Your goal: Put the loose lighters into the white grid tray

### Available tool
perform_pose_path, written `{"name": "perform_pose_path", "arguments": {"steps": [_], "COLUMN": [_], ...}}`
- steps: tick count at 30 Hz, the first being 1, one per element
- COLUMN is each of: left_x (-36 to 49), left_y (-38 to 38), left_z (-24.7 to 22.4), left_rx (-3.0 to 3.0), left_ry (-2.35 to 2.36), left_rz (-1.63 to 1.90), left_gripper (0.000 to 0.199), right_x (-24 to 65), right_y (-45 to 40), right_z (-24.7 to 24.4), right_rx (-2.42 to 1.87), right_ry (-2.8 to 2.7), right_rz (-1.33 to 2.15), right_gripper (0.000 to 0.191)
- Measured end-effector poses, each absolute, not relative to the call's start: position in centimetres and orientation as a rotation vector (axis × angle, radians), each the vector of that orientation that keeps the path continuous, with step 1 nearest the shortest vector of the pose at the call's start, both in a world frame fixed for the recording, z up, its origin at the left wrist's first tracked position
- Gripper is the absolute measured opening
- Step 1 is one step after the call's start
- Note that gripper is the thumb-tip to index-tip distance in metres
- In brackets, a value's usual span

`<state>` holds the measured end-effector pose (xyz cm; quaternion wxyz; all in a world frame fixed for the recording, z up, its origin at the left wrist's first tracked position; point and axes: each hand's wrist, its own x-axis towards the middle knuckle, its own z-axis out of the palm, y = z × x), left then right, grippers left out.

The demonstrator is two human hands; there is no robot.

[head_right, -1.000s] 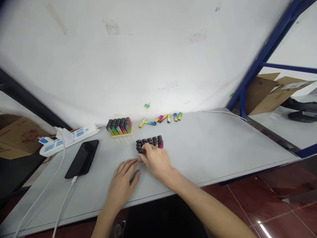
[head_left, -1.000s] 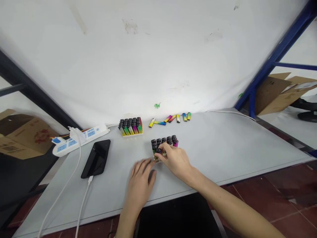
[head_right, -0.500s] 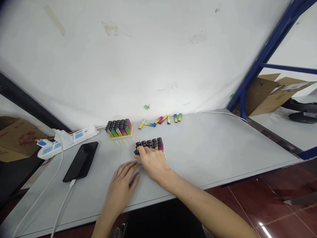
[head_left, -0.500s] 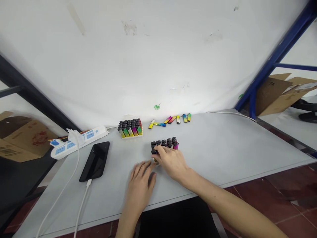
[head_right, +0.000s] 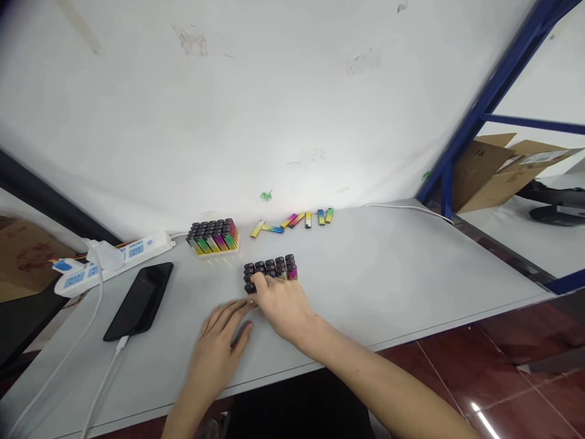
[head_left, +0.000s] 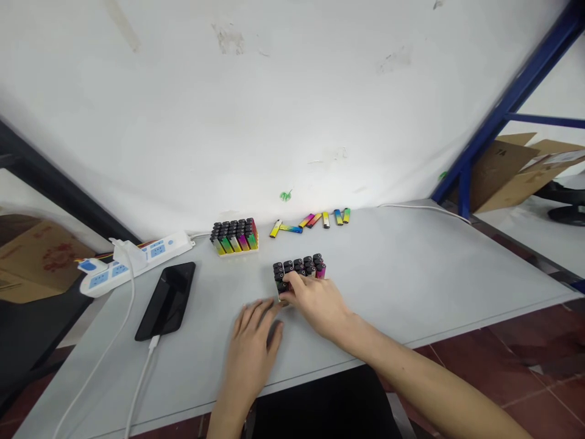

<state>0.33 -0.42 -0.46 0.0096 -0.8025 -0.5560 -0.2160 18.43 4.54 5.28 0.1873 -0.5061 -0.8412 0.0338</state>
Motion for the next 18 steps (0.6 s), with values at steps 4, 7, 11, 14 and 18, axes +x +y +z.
{"name": "perform_pose_path", "arguments": {"steps": [4, 7, 11, 14, 18], "left_x": [0.3, 0.1, 0.1, 0.3, 0.4], "left_y": [-0.5, -0.4, -0.3, -0.2, -0.1], "left_z": [-0.6, -0.7, -0.6, -0.3, 0.0], "left_rx": [-2.501, -2.507, -2.504, -2.496, -2.491], "left_ry": [-1.733, -1.737, -1.757, -1.781, -1.78], "left_rz": [-0.676, -0.67, -0.671, -0.669, -0.647], "left_gripper": [0.036, 0.034, 0.032, 0.031, 0.03], "right_x": [19.7, 22.5, 28.2, 32.1, 34.7], "right_y": [5.1, 8.0, 14.9, 19.4, 21.6], "right_z": [5.9, 7.1, 6.1, 3.4, 0.4], "right_rx": [-1.427, -1.604, -1.732, -1.811, -1.855], "right_ry": [-2.213, -2.056, -1.844, -1.929, -2.044], "right_rz": [0.127, 0.051, -0.111, -0.141, -0.056], "right_gripper": [0.03, 0.034, 0.036, 0.044, 0.049]}}
